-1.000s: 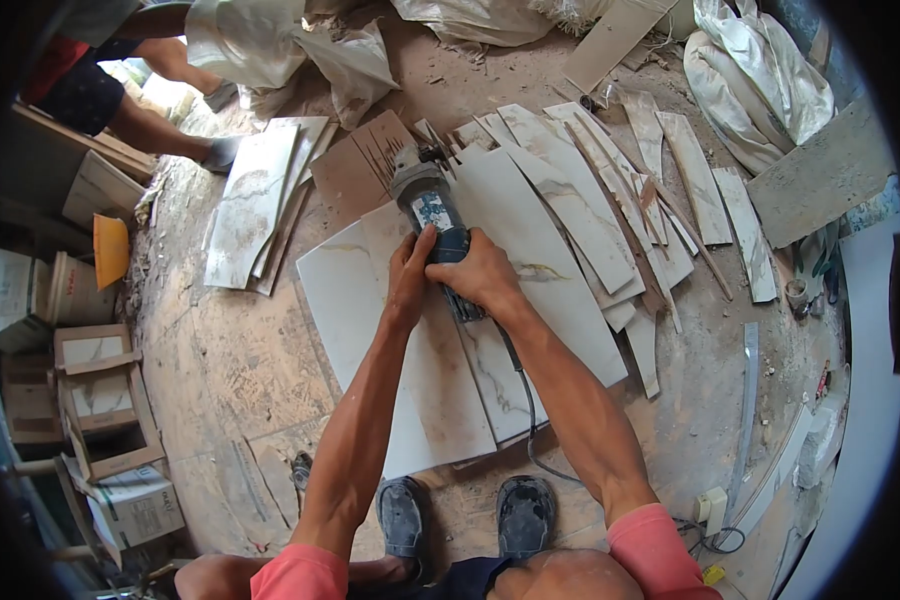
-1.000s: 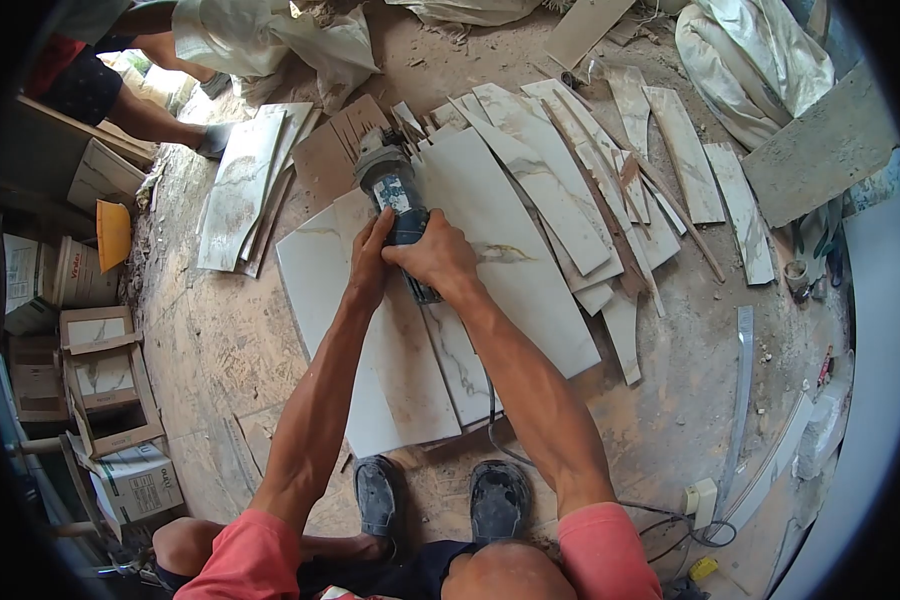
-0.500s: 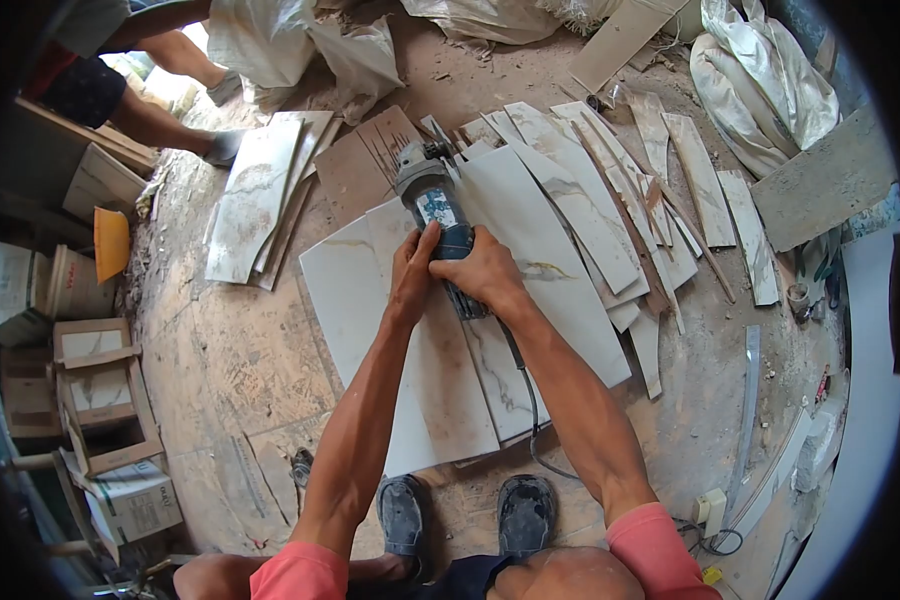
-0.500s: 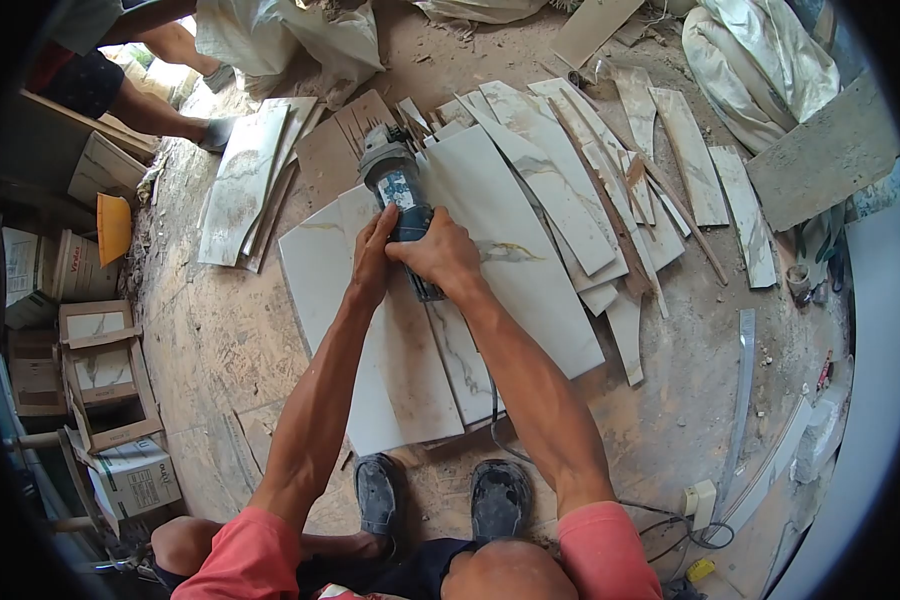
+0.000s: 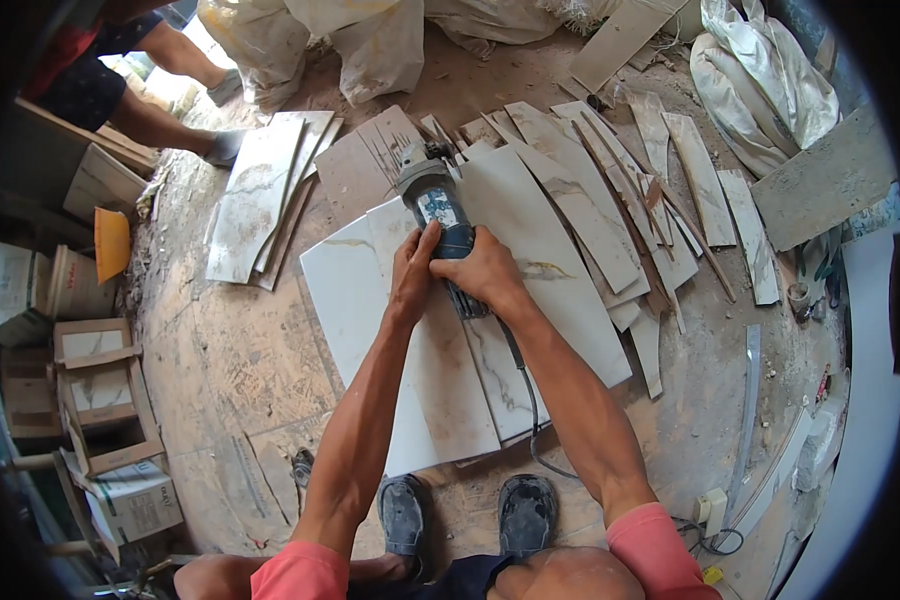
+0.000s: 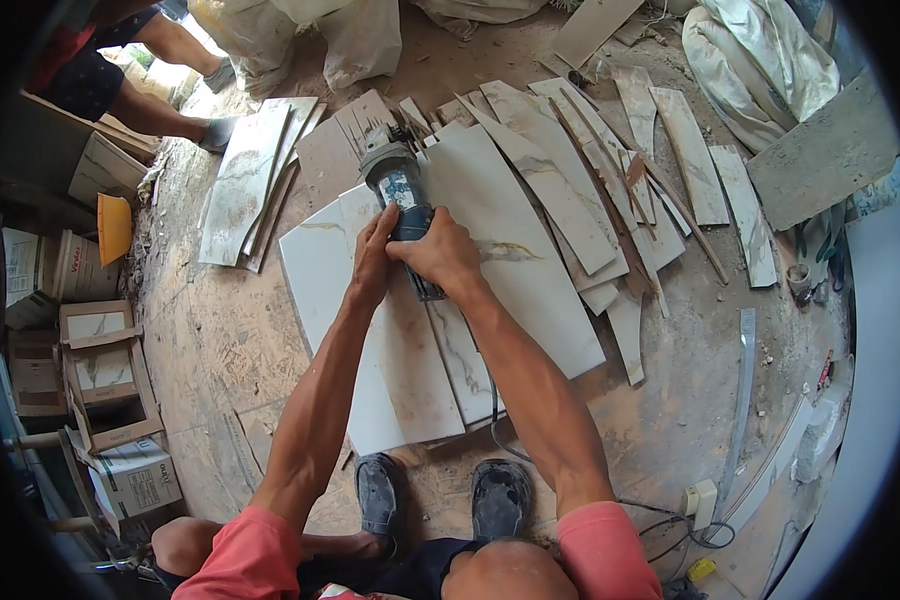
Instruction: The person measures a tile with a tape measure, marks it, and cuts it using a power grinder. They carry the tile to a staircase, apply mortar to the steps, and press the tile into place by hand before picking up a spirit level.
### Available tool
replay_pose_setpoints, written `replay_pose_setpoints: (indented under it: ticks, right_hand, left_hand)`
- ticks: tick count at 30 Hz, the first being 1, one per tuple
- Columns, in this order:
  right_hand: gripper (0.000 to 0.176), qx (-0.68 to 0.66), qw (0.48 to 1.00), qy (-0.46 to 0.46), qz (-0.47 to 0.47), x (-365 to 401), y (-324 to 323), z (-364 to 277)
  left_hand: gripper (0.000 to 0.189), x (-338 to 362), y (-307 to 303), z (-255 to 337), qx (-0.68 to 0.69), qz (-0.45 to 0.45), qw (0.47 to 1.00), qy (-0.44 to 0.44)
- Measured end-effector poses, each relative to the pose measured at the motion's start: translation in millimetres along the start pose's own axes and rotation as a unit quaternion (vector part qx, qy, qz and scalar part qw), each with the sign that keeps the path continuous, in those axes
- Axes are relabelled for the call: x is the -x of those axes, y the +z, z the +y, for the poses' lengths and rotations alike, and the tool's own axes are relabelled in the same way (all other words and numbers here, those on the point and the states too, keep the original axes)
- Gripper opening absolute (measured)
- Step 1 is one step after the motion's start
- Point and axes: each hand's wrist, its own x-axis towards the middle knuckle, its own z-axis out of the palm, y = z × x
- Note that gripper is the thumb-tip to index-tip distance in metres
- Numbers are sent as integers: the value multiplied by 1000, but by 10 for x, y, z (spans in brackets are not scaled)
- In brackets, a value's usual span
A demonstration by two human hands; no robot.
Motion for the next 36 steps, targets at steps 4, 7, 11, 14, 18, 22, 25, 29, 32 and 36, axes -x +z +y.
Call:
replay_pose_setpoints:
  ticks: [4, 7, 11, 14, 18, 22, 25, 29, 32, 36]
  right_hand:
    - [75, -2, 1000, 3, -2, -15, 8, 8]
    - [75, -2, 1000, 2, -2, 0, -6, -5]
    - [78, -2, 1000, 5, -13, 0, -23, -15]
    - [79, -4, 1000, 6, -13, 0, -23, -13]
    - [79, 11, 1000, 11, -13, -3, -25, -37]
    - [79, 13, 1000, 12, -16, -4, -42, -54]
    - [80, 10, 1000, 12, -19, -18, -36, -55]
    - [66, 5, 1000, -2, 13, -35, -14, -41]
    - [65, -6, 1000, -9, 9, -51, -30, -41]
    - [64, -18, 1000, -3, 1, -40, -62, -77]
  left_hand:
    - [49, 1, -1, 1, 6, -2, 1000, -5]
    - [49, -1, 2, -10, 12, -2, 1000, -3]
    - [49, -5, 7, -12, 16, -2, 1000, 1]
    - [49, -7, -1, -14, 13, -4, 1000, -3]
    - [49, -6, 7, 4, 4, 7, 1000, -6]
    - [48, -10, 5, 16, -2, 12, 1000, -6]
    - [49, -7, 12, 32, -4, 19, 1000, -2]
    - [48, -21, 19, 28, 11, 24, 1000, -10]
    - [47, -17, 40, 54, 16, 29, 999, -9]
    - [46, -31, 31, 69, 26, 28, 999, -18]
